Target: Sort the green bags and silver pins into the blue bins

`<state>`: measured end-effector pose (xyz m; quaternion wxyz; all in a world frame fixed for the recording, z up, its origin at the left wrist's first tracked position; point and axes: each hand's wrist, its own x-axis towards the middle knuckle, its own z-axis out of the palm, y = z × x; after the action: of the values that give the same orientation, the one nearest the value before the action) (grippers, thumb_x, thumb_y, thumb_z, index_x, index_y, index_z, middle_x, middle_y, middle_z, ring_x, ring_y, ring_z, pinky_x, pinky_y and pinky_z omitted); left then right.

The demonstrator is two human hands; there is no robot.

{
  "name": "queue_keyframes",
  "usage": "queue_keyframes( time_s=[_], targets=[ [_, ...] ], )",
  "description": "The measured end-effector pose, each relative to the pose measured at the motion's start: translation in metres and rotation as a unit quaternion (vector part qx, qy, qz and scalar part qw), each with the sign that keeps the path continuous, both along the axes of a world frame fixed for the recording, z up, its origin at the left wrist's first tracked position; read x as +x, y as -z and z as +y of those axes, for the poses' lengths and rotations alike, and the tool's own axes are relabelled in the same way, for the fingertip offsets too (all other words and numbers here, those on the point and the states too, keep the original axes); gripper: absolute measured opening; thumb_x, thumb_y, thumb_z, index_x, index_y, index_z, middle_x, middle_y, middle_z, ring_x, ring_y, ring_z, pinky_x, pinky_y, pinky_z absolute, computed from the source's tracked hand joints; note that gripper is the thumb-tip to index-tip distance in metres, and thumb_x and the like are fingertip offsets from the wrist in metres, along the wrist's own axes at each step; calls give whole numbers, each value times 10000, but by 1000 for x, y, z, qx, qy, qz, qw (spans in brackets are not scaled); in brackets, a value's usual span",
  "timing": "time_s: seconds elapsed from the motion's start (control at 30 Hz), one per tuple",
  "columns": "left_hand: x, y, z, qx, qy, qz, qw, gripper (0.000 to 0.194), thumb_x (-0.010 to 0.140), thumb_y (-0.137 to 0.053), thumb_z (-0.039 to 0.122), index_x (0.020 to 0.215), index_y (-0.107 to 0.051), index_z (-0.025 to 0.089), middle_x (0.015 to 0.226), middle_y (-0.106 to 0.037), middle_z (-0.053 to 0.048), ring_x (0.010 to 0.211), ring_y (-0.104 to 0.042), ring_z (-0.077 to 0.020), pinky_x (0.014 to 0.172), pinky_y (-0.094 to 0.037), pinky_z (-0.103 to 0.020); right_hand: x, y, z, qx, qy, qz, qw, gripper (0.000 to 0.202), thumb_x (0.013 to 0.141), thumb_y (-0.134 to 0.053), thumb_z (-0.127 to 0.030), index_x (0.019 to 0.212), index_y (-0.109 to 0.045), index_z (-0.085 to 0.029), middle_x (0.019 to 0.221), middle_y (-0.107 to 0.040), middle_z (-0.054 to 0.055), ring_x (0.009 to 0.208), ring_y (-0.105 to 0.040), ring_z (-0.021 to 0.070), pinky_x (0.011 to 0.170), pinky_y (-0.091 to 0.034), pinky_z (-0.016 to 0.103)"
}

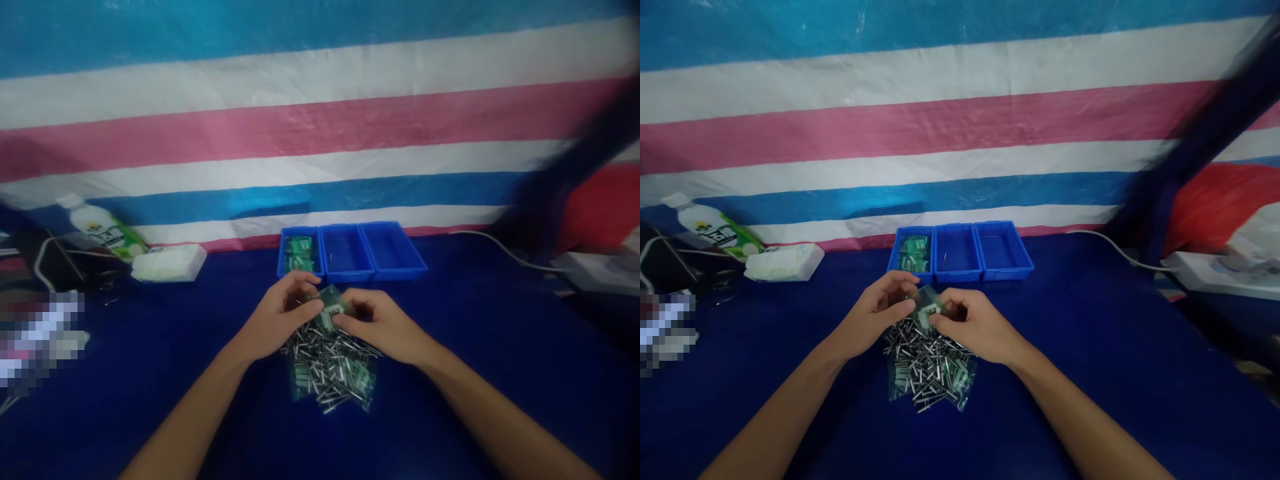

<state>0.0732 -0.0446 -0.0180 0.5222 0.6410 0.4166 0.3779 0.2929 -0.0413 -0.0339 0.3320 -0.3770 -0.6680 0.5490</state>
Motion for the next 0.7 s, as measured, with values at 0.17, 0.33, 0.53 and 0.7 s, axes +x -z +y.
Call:
queue_keyframes(
  time_s=[0.17,0.33,0.53,0.7],
  targets=[
    [-4,-5,-3,17,31,51,998,354,905,-672,334,1239,-582,259,860,-593,-6,754,-556,-141,693,-460,-285,1,-2,-1,-19,-27,-19,999,206,879,-674,-332,751,-589,-195,632,-422,-49,570,-367,102,525,-286,271],
    [-9,-5,9,67,-68,17,995,355,897,-660,307,1243,-591,270,826,-582,1,709,-537,-133,648,-441,-270,0,0,5,2,44,3,999,184,887,-670,-387,939,-683,-211,631,-407,-53,571,-386,112,543,-305,287],
    [-19,-24,61,148,-166,120,967,190,870,-632,273,1030,-696,193,880,-671,-38,800,-605,-163,737,-455,-294,9,2,15,19,108,-4,994,185,892,-646,-385,916,-691,-207,616,-445,-48,571,-418,122,566,-332,299],
    [-10,-29,94,104,-136,303,938,257,851,-592,267,1059,-693,157,794,-698,-51,668,-603,-164,623,-436,-292,12,3,18,23,116,3,993,175,885,-644,-374,910,-697,-210,643,-490,-31,597,-452,133,572,-343,299]
  ],
)
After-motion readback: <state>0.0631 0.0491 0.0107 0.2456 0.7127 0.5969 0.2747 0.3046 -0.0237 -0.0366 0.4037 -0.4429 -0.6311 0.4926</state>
